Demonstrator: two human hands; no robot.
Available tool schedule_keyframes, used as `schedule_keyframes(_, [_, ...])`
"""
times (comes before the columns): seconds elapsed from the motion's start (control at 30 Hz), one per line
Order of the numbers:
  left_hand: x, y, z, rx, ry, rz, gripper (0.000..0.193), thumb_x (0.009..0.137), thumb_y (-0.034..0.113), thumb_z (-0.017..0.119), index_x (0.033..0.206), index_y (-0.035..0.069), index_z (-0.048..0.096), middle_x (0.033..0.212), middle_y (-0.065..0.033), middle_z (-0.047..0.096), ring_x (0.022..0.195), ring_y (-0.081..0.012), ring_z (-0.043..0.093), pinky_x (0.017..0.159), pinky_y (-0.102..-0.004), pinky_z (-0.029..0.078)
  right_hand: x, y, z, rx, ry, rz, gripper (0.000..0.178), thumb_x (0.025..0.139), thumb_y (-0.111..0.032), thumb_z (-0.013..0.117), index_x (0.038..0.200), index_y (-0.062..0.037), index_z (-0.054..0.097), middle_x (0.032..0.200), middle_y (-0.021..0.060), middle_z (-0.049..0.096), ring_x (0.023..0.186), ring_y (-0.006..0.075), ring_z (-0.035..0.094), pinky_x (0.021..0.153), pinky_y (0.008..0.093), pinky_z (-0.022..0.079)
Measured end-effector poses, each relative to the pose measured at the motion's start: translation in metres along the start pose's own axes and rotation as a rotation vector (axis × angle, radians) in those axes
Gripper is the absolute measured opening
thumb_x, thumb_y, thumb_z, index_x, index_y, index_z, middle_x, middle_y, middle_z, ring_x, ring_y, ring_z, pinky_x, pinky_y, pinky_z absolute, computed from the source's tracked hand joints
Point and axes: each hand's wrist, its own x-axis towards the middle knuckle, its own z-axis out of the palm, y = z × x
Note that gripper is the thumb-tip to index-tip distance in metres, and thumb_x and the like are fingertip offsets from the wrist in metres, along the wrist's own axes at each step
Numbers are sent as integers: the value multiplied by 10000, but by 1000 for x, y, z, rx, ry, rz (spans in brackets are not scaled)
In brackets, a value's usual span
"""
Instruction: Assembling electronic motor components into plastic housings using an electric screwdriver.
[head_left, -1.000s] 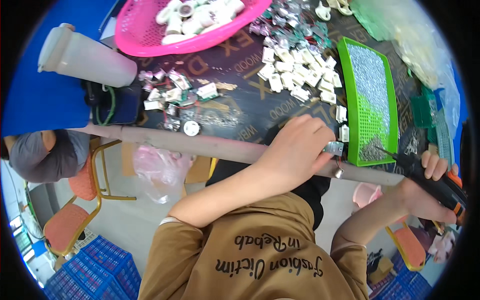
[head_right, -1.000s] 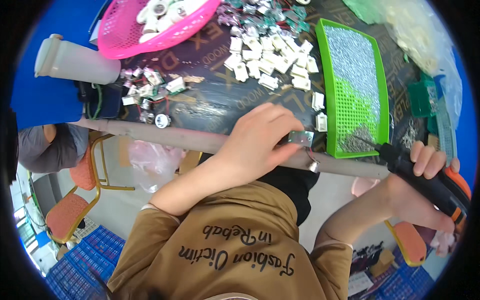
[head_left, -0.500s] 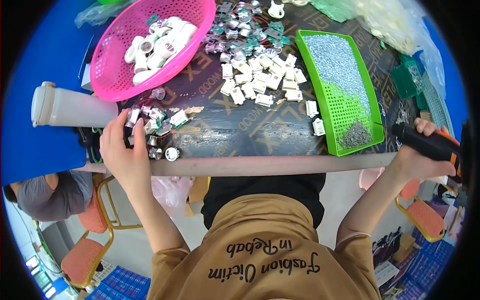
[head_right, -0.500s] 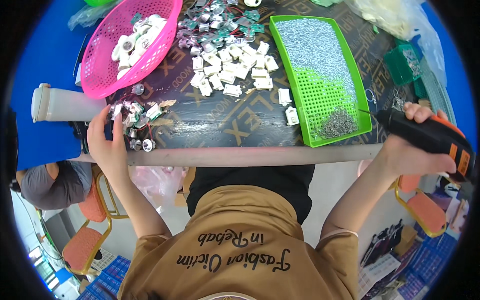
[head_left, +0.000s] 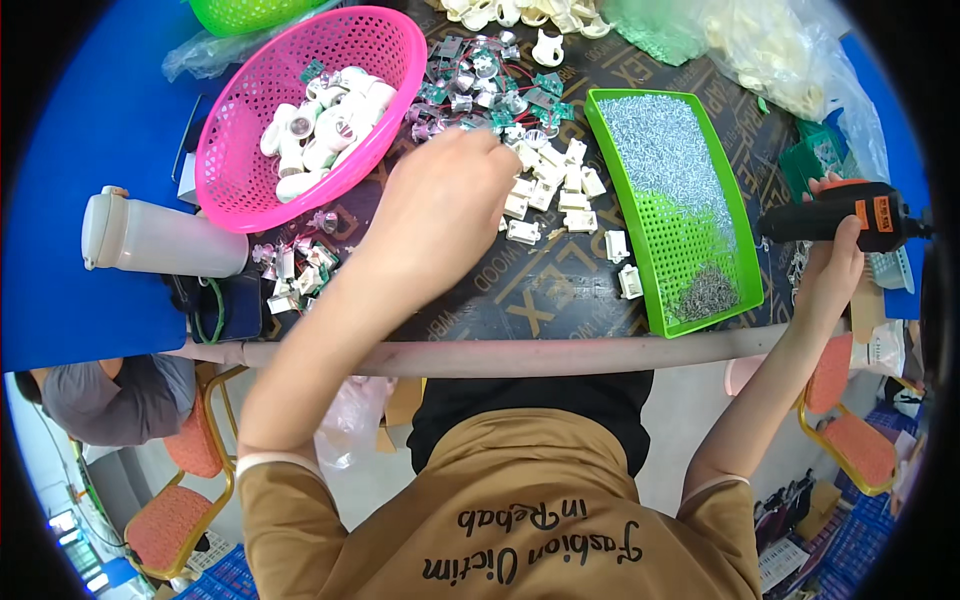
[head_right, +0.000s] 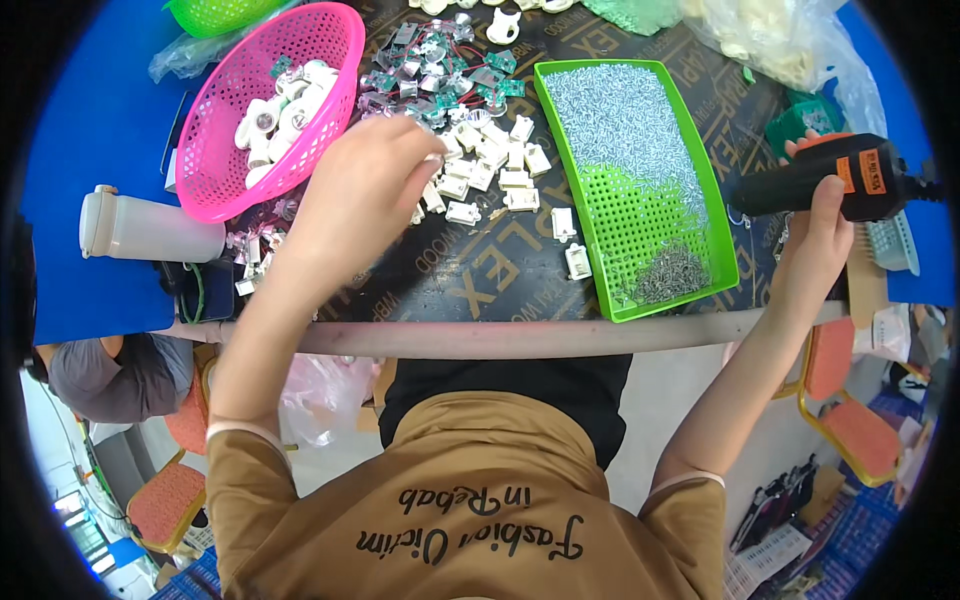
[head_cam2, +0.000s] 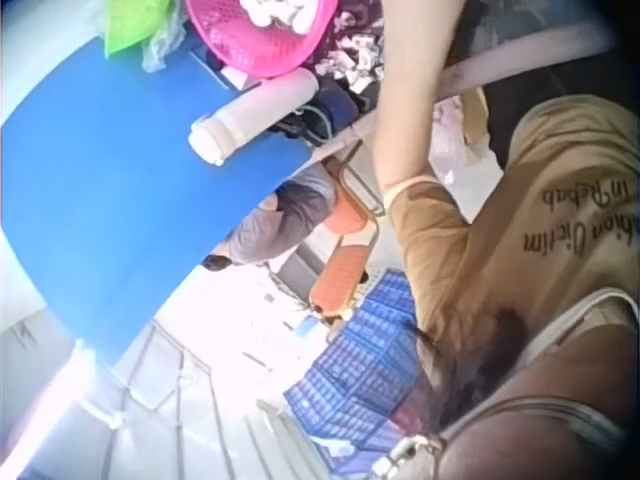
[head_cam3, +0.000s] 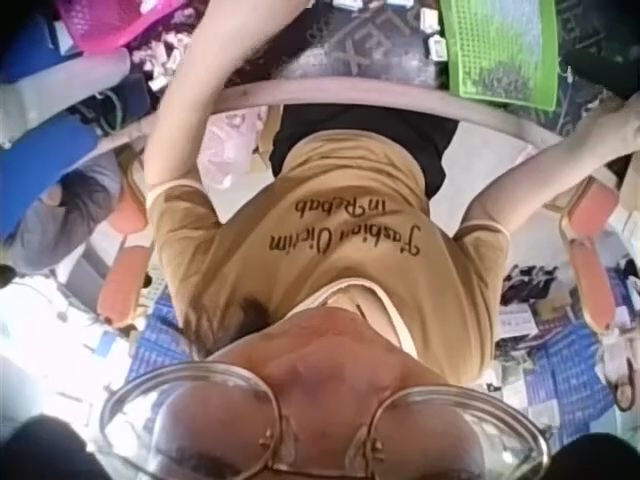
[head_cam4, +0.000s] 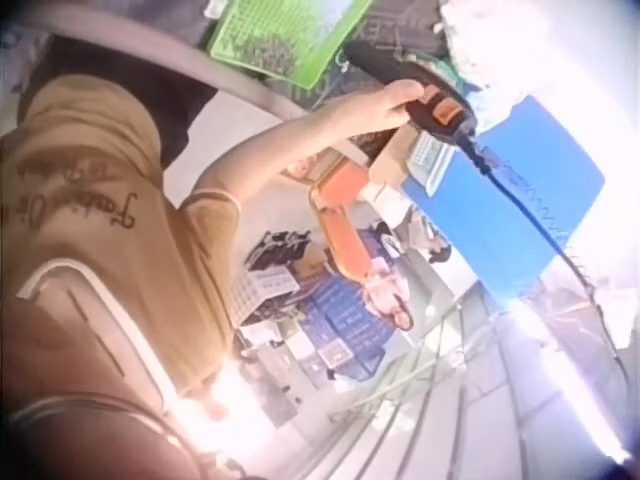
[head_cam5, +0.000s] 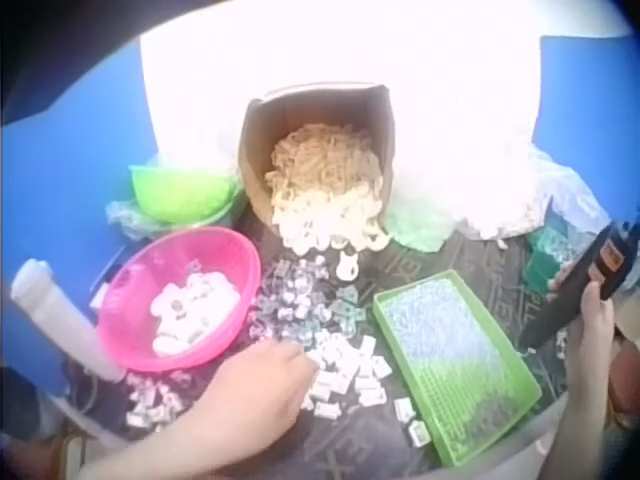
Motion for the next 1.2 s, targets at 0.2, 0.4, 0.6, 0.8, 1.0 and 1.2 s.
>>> schedule_keyframes(0.2, [60,-27,25,78,-62,-28,194,841,45,618,1027,20,664,934,-153,624,989,-361,610,858,-451,499,-33,7,-2,-203,86,-44,447,942,-87,645,1335,35,469,1221,87,576,1106,166,532,985,293,394])
schedule_keyframes(0.4, [105,-58,52,273,-86,161,263,792,39,641,1028,124,721,1080,-86,632,1102,-288,578,922,-436,501,-52,21,-3,-176,178,-72,432,884,44,669,1249,10,441,1200,126,558,1122,203,565,969,332,466])
schedule_keyframes(0.6, [113,-55,40,149,80,157,111,761,102,655,845,29,649,844,-188,636,849,-382,630,764,-454,508,-82,10,-1,-265,304,-594,256,887,116,580,1095,18,468,1035,155,596,905,218,603,806,341,526])
schedule_keyframes(0.8, [71,-7,-11,-504,38,-184,123,812,76,700,931,51,721,829,-74,688,780,-159,647,699,-315,522,-114,-29,45,-89,-154,-237,204,841,126,606,1019,28,590,993,141,588,891,223,587,822,332,499])
schedule_keyframes(1.0, [5,58,-39,-929,-164,-311,208,839,-21,695,1047,-11,688,849,-33,676,727,-83,613,663,-228,510,-117,-54,81,66,-445,-53,309,813,62,673,1115,30,618,1149,157,631,1083,268,609,934,355,476])
schedule_keyframes(1.2, [-45,87,-29,-1248,-319,-322,351,829,-52,720,1134,-11,553,947,-67,673,838,-115,670,742,-252,539,-162,-73,69,650,-638,539,335,868,134,610,1158,13,492,1016,107,570,819,160,666,695,266,556])
